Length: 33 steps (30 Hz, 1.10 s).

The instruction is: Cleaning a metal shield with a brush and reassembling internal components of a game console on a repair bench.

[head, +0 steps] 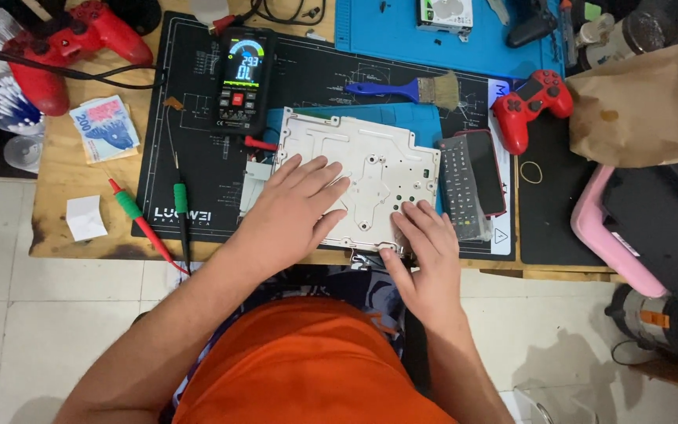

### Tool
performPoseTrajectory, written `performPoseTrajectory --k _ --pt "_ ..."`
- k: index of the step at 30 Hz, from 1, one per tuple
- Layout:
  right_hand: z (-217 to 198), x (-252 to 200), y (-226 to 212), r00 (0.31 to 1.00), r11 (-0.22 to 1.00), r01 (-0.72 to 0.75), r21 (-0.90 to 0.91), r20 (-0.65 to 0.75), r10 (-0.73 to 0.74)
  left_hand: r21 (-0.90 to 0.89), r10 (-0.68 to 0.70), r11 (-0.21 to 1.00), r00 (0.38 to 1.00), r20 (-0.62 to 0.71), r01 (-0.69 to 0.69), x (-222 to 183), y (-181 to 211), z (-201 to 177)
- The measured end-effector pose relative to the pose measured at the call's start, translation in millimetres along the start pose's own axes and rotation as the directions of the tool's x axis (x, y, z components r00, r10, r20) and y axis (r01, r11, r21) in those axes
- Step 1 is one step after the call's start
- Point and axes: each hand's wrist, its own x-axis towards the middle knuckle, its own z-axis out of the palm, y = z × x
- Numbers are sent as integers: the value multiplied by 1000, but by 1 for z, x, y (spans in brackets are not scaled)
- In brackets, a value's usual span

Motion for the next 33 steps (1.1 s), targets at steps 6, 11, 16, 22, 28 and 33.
performPoseTrajectory --k 6,11,16,22,28,33 --pt "3 -1 1 1000 999 -31 -28 1 31 -26 -31 999 999 33 32 2 2 -6" --pt "-12 17 -14 998 998 -60 -30 18 61 -52 -43 998 994 98 48 6 4 -13" --pt "-12 40 -11 998 999 -29 20 -59 31 -54 -30 998 999 40 32 13 11 -16" --pt "14 52 0 1000 992 -16 126 19 14 -31 -37 999 996 -82 35 9 2 13" --pt "15 59 -1 993 992 -20 127 121 4 -17 -33 999 996 -86 32 10 6 5" --pt "11 63 -7 993 985 -41 165 118 21 1 -22 1000 993 -119 23 8 6 11"
